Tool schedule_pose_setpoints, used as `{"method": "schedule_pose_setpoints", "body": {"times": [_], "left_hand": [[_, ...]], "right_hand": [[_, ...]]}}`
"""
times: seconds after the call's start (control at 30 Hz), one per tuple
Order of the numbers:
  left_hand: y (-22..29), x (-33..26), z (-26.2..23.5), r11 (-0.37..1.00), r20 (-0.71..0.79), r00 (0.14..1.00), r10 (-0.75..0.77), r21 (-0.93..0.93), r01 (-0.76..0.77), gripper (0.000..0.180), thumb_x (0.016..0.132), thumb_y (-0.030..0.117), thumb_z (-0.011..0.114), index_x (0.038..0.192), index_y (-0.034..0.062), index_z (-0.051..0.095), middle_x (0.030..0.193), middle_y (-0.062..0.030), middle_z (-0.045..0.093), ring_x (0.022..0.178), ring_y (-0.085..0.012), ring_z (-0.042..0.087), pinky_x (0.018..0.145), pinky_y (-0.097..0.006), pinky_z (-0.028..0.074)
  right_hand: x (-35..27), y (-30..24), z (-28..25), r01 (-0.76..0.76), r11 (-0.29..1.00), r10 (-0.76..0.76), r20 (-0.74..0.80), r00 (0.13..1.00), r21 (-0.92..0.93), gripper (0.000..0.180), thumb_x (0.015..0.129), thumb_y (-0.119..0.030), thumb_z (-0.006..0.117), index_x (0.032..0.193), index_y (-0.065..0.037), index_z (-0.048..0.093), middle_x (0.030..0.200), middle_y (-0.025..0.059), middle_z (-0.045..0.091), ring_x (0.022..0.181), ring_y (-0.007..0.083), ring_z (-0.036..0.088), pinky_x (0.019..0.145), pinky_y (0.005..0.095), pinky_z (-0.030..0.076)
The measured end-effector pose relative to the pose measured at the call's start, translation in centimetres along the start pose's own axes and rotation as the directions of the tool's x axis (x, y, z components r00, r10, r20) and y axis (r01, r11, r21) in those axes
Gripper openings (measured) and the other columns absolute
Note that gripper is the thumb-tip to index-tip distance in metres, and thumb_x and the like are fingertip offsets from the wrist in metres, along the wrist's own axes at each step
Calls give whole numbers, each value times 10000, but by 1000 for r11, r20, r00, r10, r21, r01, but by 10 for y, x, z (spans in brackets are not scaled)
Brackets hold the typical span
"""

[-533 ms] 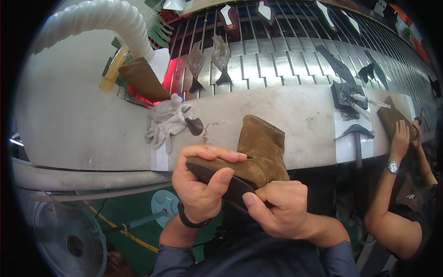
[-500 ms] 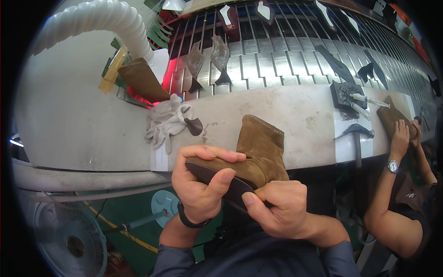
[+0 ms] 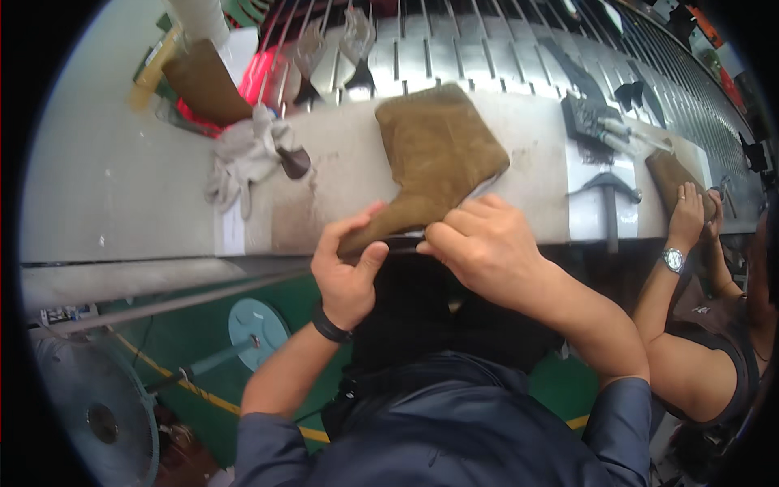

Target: The person takes shoe components from a conveyor belt, aligns an upper with a sole, and uses a hammer to tap the edges into place. They repeat this process for a second shoe, carefully positioning the heel and side panels before securing them with the hammer.

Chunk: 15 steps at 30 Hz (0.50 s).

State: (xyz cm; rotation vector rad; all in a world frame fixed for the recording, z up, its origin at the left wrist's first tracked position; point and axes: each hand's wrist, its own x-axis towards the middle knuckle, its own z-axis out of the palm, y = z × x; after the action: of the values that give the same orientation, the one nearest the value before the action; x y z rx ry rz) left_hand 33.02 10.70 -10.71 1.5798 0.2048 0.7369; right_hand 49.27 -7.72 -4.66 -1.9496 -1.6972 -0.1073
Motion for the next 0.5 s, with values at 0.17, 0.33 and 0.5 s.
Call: {"method": "schedule_pose_setpoints", "body": {"times": [0.17, 0.33, 0.5], "left_hand": [[-1, 0, -18, 922, 210, 977, 46, 367, -123, 485, 1018, 220, 812, 1408, -39, 689, 1467, -238, 695, 1392, -308, 655, 1180, -406, 498], [-6, 14, -19, 921, 272, 948, 163, 303, -245, 446, 941, 180, 863, 1336, -2, 763, 1414, -213, 735, 1310, -314, 722, 1117, -385, 552], [-9, 10, -10, 913, 210, 958, 197, 318, -257, 387, 938, 158, 867, 1279, -7, 785, 1367, -222, 756, 1275, -305, 741, 1083, -379, 576]], "right_hand": [[-4, -9, 11, -27, 992, -5, -250, 968, -124, 195, 830, -220, 832, 860, -78, 703, 1342, 152, 685, 1230, 353, 650, 948, 472, 528], [-4, -1, 26, 7, 997, -24, -214, 976, -78, 217, 833, -212, 846, 860, -52, 702, 1388, 168, 711, 1310, 372, 653, 1089, 551, 507], [-7, -6, 32, -27, 997, 9, -233, 972, -72, 214, 860, -201, 840, 882, -39, 703, 1322, 173, 753, 1294, 366, 677, 1114, 578, 497]]}}
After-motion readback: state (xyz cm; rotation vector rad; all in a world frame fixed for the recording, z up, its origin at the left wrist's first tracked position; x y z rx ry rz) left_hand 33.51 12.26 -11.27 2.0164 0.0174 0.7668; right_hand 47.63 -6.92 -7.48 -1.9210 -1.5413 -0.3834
